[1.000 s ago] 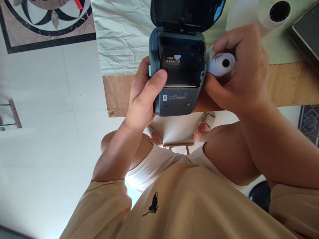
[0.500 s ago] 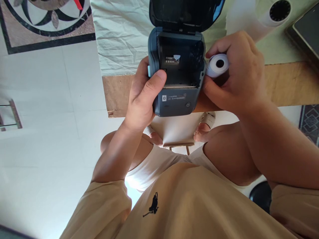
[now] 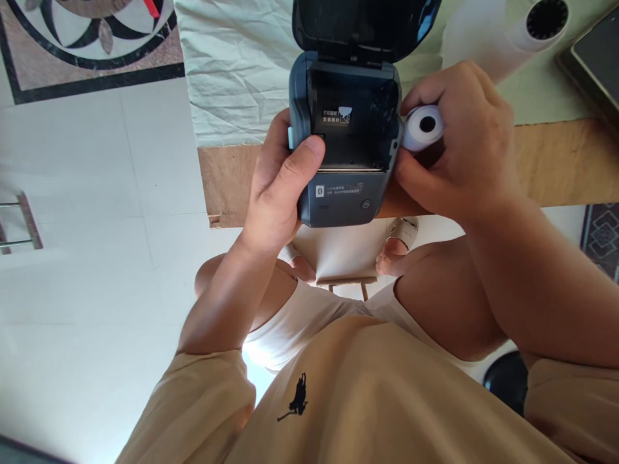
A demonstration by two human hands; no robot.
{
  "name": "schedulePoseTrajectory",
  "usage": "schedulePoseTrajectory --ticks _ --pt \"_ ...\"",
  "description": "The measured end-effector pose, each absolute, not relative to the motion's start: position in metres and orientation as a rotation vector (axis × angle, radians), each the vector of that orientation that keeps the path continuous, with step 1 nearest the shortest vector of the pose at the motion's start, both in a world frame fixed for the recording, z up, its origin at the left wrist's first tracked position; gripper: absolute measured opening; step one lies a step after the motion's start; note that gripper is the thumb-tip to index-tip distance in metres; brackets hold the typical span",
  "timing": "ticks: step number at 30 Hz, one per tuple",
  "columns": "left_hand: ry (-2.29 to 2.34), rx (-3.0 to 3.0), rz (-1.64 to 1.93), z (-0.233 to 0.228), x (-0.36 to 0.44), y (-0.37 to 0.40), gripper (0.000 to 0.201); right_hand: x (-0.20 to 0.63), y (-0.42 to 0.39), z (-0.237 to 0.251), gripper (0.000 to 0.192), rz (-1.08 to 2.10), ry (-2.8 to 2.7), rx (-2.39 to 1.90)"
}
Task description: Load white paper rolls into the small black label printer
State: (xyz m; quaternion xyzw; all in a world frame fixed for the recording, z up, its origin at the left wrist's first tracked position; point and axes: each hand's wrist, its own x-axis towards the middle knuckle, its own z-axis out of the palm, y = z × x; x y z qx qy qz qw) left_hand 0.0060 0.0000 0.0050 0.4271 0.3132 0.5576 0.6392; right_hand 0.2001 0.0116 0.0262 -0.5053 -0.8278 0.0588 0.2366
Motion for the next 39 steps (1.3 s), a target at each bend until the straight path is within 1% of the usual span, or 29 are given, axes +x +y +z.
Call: schedulePoseTrajectory --ticks 4,6,11,14,16,21,25,30,33,39 --pt "0.726 0.961 1.284 0.0065 0.0078 -0.0005 0.023 0.2015 0.0110 0.0264 0.027 0.162 -2.268 -1.400" --pt "0.738 0.953 1.270 0.0073 0.0085 -0.0007 0.020 0.2014 0.0108 0.0262 0.028 0.162 -2.273 -1.400" --pt "0.740 0.956 1.304 0.0080 0.0100 -0.0016 0.026 0.1997 0.0112 0.0254 0.026 0.144 -2.281 -1.373" --pt "0.742 0.943 1.286 0.0088 0.0100 -0.0024 0.017 0.1996 0.0110 0.0253 0.027 0.152 -2.281 -1.387" --pt "0.731 0.947 1.275 0.0090 0.0095 -0.0025 0.015 0.2001 0.0107 0.0256 0.026 0.157 -2.284 -1.394" --pt "0.730 0.962 1.287 0.0082 0.0087 -0.0019 0.020 0.2007 0.0101 0.0270 0.025 0.163 -2.286 -1.398" --pt "0.758 0.955 1.273 0.0093 0.0090 -0.0022 0.016 0.1999 0.0106 0.0271 0.025 0.168 -2.284 -1.397" --pt "0.784 0.984 1.268 0.0120 0.0089 -0.0026 0.017 0.2003 0.0110 0.0257 0.027 0.147 -2.277 -1.385" --pt "0.790 0.975 1.253 0.0140 0.0080 -0.0029 0.015 0.2005 0.0108 0.0261 0.026 0.149 -2.278 -1.402" --pt "0.769 0.992 1.221 0.0152 0.0051 -0.0024 0.019 0.1997 0.0100 0.0267 0.026 0.148 -2.281 -1.390"
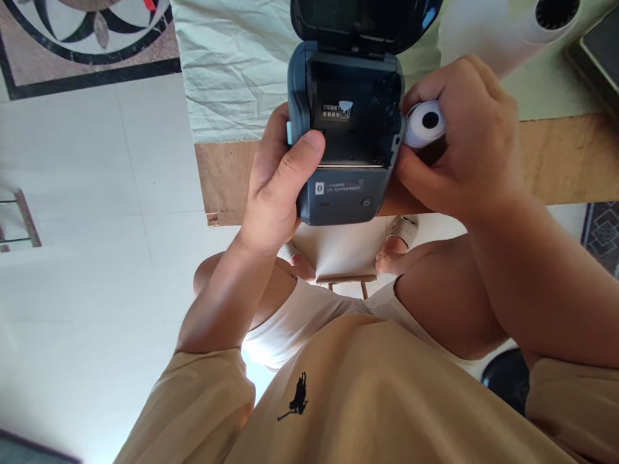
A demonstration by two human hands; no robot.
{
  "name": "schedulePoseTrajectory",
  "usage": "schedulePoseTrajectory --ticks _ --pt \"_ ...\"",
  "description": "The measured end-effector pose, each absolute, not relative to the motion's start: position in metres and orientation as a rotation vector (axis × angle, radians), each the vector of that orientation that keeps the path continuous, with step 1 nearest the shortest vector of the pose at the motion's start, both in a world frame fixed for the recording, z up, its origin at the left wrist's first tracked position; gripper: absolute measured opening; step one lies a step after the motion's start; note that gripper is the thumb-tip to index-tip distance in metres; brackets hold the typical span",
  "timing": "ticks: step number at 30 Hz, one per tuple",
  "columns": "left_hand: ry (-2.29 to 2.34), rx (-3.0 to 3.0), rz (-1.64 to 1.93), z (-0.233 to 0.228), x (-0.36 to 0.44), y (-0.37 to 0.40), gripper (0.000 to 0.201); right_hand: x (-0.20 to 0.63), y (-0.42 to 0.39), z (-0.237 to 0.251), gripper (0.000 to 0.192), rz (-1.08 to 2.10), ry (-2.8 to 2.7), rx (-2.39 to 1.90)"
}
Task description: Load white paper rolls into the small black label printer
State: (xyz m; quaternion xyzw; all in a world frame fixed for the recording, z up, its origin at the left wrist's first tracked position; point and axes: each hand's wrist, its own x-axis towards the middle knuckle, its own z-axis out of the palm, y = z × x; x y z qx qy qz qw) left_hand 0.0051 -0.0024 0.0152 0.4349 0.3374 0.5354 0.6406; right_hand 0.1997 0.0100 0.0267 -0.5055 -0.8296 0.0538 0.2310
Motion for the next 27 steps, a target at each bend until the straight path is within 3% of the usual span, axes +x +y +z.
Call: schedulePoseTrajectory --ticks 17,27 --pt "0.779 0.943 1.260 0.0145 0.0095 -0.0033 0.013 0.2006 0.0110 0.0263 0.024 0.160 -2.283 -1.376" --pt "0.775 0.976 1.237 0.0125 0.0061 -0.0018 0.020 0.1994 0.0090 0.0267 0.025 0.163 -2.284 -1.405"
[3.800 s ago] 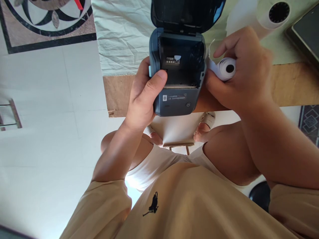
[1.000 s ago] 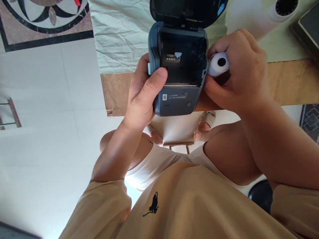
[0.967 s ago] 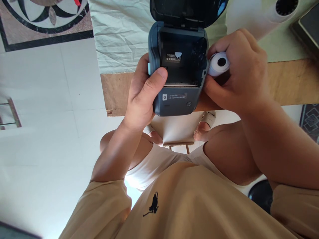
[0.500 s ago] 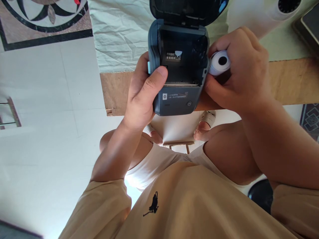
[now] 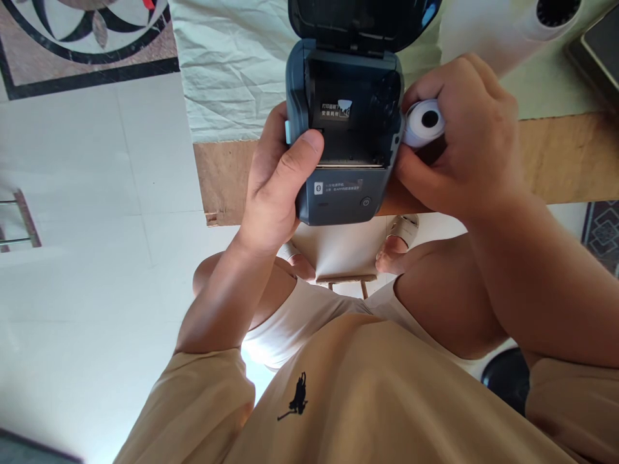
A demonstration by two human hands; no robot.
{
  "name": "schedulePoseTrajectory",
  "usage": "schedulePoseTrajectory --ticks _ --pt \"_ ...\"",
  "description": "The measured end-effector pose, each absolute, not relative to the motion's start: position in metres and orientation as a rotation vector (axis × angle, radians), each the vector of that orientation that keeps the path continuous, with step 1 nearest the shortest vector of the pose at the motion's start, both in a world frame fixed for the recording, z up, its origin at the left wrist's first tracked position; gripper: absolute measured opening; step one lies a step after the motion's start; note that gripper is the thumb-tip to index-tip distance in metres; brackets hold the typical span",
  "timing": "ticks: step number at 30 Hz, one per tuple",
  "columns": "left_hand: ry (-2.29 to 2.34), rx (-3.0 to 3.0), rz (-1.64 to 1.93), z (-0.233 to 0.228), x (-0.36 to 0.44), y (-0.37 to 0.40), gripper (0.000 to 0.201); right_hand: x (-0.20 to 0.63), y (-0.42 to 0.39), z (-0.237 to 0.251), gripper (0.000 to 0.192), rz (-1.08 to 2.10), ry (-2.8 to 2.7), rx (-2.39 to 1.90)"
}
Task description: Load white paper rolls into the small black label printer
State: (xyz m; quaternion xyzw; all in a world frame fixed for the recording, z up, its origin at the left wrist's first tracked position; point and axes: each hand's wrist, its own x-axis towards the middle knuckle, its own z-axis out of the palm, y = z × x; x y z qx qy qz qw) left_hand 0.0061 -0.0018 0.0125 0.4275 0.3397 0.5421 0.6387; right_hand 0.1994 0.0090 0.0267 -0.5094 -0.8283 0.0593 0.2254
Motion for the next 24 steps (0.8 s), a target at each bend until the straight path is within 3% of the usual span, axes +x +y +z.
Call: schedulePoseTrajectory --ticks 9,24 --pt "0.820 0.964 1.221 0.0158 0.0068 -0.0032 0.013 0.1986 0.0102 0.0253 0.024 0.135 -2.283 -1.382" --pt "0.811 0.980 1.248 0.0112 0.0091 -0.0023 0.019 0.2014 0.0117 0.0256 0.028 0.136 -2.242 -1.329"
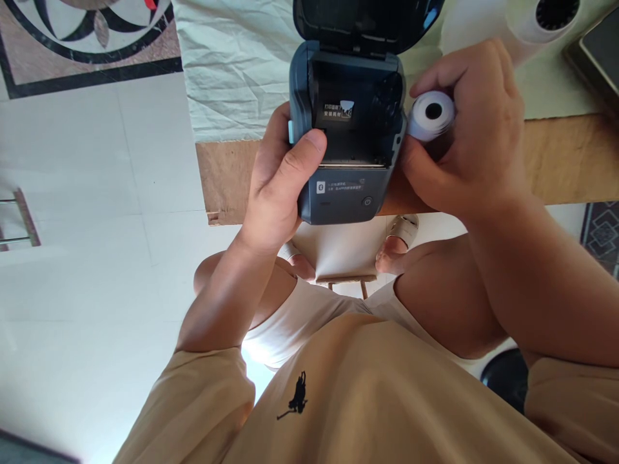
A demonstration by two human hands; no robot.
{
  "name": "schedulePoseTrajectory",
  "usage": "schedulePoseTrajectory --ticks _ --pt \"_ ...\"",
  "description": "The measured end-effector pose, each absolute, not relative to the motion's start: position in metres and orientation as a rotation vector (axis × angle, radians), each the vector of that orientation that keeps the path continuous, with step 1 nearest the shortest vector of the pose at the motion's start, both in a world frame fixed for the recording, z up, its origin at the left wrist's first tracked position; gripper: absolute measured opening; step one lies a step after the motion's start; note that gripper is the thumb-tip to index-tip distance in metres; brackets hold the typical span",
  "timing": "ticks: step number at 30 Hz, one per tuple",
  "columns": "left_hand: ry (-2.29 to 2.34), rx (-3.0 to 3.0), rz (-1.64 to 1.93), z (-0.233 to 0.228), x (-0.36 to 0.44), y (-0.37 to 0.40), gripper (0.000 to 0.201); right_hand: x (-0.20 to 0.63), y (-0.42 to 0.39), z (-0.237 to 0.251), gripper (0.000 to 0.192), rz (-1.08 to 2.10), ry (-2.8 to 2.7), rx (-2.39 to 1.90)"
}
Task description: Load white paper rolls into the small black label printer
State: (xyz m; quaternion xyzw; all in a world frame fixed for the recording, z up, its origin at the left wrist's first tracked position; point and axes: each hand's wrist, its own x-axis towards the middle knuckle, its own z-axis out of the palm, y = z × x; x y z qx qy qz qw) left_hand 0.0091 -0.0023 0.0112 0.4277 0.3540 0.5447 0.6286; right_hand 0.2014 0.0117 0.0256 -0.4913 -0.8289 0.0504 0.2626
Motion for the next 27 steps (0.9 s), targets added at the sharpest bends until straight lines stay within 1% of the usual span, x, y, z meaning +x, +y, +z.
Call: schedulePoseTrajectory --ticks 6,11,14,18,21,27 --pt "0.796 0.989 1.253 0.010 0.008 -0.002 0.019 0.202 0.010 0.027 0.039 0.193 -2.238 -1.324" --pt "0.756 1.019 1.273 0.005 0.008 0.000 0.026 0.202 0.011 0.026 0.027 0.155 -2.242 -1.372" --pt "0.754 1.032 1.282 0.003 0.008 0.001 0.026 0.203 0.012 0.026 0.025 0.122 -2.209 -1.385" --pt "0.758 1.052 1.309 0.000 0.009 0.001 0.025 0.203 0.011 0.026 0.035 0.129 -2.186 -1.322" --pt "0.731 1.071 1.303 -0.001 0.008 0.002 0.029 0.203 0.010 0.027 0.040 0.162 -2.161 -1.314" --pt "0.765 1.071 1.277 0.001 0.007 0.002 0.028 0.205 0.012 0.028 0.027 0.135 -2.218 -1.355"
